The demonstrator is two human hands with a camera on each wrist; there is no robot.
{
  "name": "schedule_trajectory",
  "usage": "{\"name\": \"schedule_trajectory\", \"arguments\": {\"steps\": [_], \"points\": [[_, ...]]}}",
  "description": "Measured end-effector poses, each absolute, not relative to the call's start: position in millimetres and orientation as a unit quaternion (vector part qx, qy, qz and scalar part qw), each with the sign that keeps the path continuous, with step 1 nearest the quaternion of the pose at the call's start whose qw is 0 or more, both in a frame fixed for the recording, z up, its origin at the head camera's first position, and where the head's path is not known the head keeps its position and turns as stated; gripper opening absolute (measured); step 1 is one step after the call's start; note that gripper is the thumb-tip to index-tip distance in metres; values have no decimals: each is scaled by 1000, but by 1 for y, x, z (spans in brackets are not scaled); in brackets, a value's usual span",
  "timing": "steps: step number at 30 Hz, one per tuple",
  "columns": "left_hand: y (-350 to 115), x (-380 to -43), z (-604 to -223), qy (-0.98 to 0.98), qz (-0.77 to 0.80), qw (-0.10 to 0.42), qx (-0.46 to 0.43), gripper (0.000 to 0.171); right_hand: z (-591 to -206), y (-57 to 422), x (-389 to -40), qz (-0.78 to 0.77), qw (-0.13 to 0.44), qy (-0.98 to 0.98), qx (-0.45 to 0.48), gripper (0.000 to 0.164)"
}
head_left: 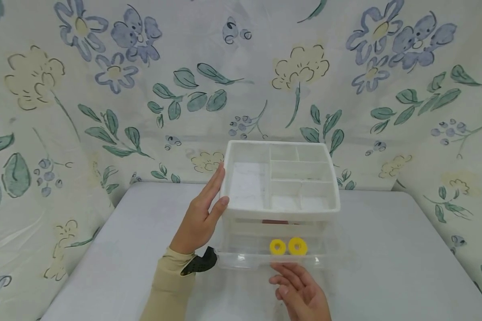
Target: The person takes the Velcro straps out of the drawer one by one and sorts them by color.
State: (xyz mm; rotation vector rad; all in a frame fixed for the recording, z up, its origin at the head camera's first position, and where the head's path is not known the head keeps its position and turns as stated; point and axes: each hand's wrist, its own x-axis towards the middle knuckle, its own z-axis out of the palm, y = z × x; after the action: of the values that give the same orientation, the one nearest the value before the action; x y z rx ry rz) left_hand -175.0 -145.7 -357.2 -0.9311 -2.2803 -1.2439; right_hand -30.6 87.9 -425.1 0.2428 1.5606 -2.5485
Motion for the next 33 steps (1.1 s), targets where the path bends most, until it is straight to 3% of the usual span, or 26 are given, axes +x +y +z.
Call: {"name": "schedule_trajectory", "arguments": {"steps": [10, 15, 20, 26, 30, 33], "points": [[-146, -176, -358, -810, -446, 189, -331, 61, -429, 89, -28, -840, 78, 534, 59, 52], [-147, -176, -358, -809, -446, 190, -332, 61, -426, 98, -31, -822, 128, 553, 39, 55], [-147, -177, -358, -808, -445, 195, -335, 61, -416, 109, -31, -773, 156, 613, -40, 44], [-147, -178, -359, -807, -445, 193, -338, 60, -401, 119, -29, -745, 98, 641, -154, 27], [-147, -178, -360, -806, -445, 192, -338, 60, -394, 124, -33, -732, 38, 636, -240, 28], [-148, -178, -359, -807, -445, 193, -337, 61, -388, 128, -36, -724, 32, 643, -248, 28]]}}
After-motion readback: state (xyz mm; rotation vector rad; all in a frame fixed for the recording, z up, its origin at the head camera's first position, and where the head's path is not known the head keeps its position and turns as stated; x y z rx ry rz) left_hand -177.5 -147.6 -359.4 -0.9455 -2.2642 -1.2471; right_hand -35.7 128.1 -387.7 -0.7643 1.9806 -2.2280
